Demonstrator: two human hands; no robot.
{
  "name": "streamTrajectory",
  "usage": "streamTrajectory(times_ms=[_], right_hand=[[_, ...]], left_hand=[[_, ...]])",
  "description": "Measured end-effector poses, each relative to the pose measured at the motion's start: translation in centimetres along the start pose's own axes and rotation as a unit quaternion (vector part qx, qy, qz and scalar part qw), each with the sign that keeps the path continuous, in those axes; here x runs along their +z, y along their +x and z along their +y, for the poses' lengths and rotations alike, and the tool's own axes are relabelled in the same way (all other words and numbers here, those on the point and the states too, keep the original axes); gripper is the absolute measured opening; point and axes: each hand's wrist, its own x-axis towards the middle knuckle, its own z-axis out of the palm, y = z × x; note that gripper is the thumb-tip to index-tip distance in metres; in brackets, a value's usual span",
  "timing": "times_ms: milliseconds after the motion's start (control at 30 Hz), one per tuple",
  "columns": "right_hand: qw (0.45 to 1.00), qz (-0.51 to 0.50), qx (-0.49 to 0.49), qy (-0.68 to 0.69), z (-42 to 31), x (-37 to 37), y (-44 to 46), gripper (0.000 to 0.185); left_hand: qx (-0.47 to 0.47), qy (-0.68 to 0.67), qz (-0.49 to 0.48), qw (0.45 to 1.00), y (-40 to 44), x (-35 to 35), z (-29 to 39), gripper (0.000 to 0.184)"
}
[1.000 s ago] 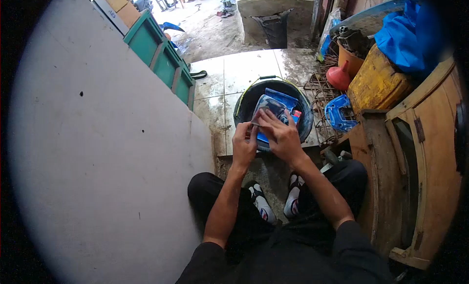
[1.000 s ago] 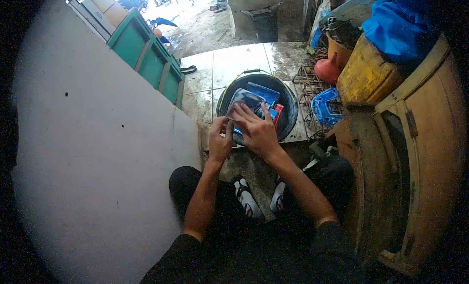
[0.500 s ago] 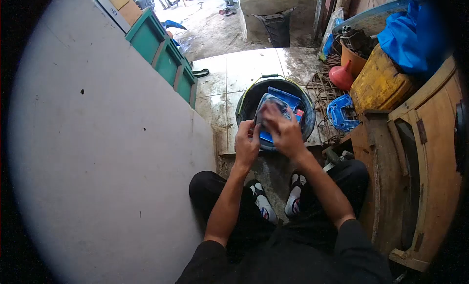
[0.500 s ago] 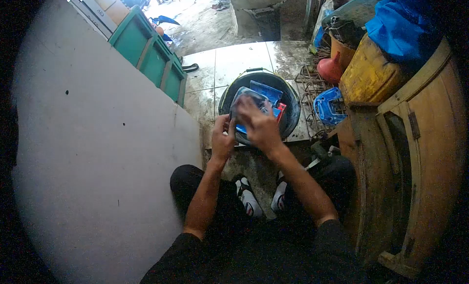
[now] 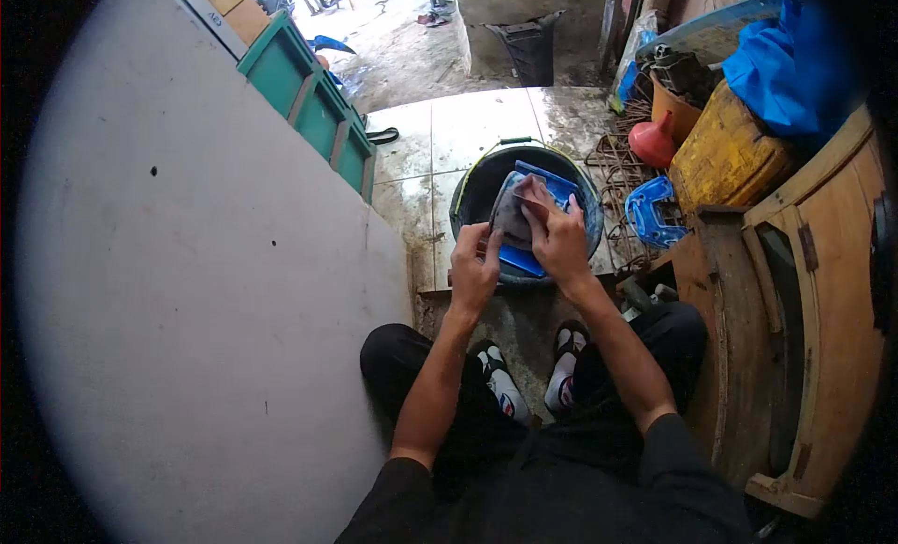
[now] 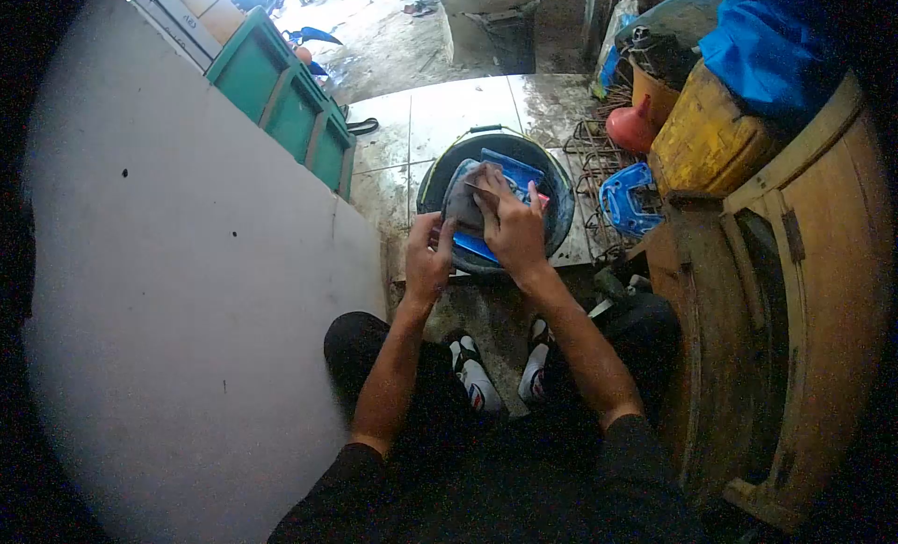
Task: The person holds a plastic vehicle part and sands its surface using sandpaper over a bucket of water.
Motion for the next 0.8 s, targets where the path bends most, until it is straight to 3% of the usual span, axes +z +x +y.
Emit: streamTrajectory(times_ms=[33,167,233,300,433,500,567,633,700,767,800], right_hand=[[1.0,0.026,-0.005,-0.011,0.1,0.1,0.4,0.039],[0.994,-0.063,-0.089,-0.011,-2.5,-1.0,-1.5,0.042],[0.999,-0.02,-0.049,-0.001,-0.6,0.0,-1.1,0.043],[1.0,0.016,0.0,-0.016,-0.3,0.0,0.2,0.04],[0.993,-0.075,-0.093,0.008,-2.7,-0.7,-1.7,0.041],[0.994,-0.066,-0.083,-0.017,-1.3,-0.6,-1.1,0.043],[0.999,0.01,0.024,-0.02,0.1,-0.1,0.3,0.044],[0.999,0.012,-0.006,-0.03,-0.7,-0.3,0.2,0.042],[0.993,-0.068,-0.093,0.026,-2.2,-0.7,-1.0,0.038],[0.994,-0.061,-0.093,0.003,-2.0,-0.8,-0.6,0.035],[0.999,-0.025,-0.029,0.009,-1.3,-0.7,0.3,0.036]], left_hand=[[0.017,0.0,0.003,1.0,0.2,0.0,0.0,0.017],[0.011,-0.033,0.0,0.999,0.0,-0.3,-0.5,0.016],[-0.032,-0.038,-0.013,0.999,-0.1,-0.1,-0.5,0.016],[0.007,-0.003,0.002,1.0,0.2,0.0,-0.3,0.016],[0.038,-0.014,0.009,0.999,0.1,-0.5,-0.3,0.017],[0.003,-0.008,-0.013,1.0,0.1,-0.3,-0.6,0.018],[-0.005,0.007,-0.011,1.0,0.3,-0.1,-0.5,0.017],[0.007,0.0,0.0,1.0,0.3,-0.2,-0.8,0.018],[0.011,-0.012,-0.005,1.0,0.1,-0.4,-1.0,0.018],[-0.011,-0.023,-0.023,0.999,0.2,-0.2,-1.1,0.018],[-0.012,-0.009,-0.018,1.0,0.2,-0.1,-0.5,0.018]])
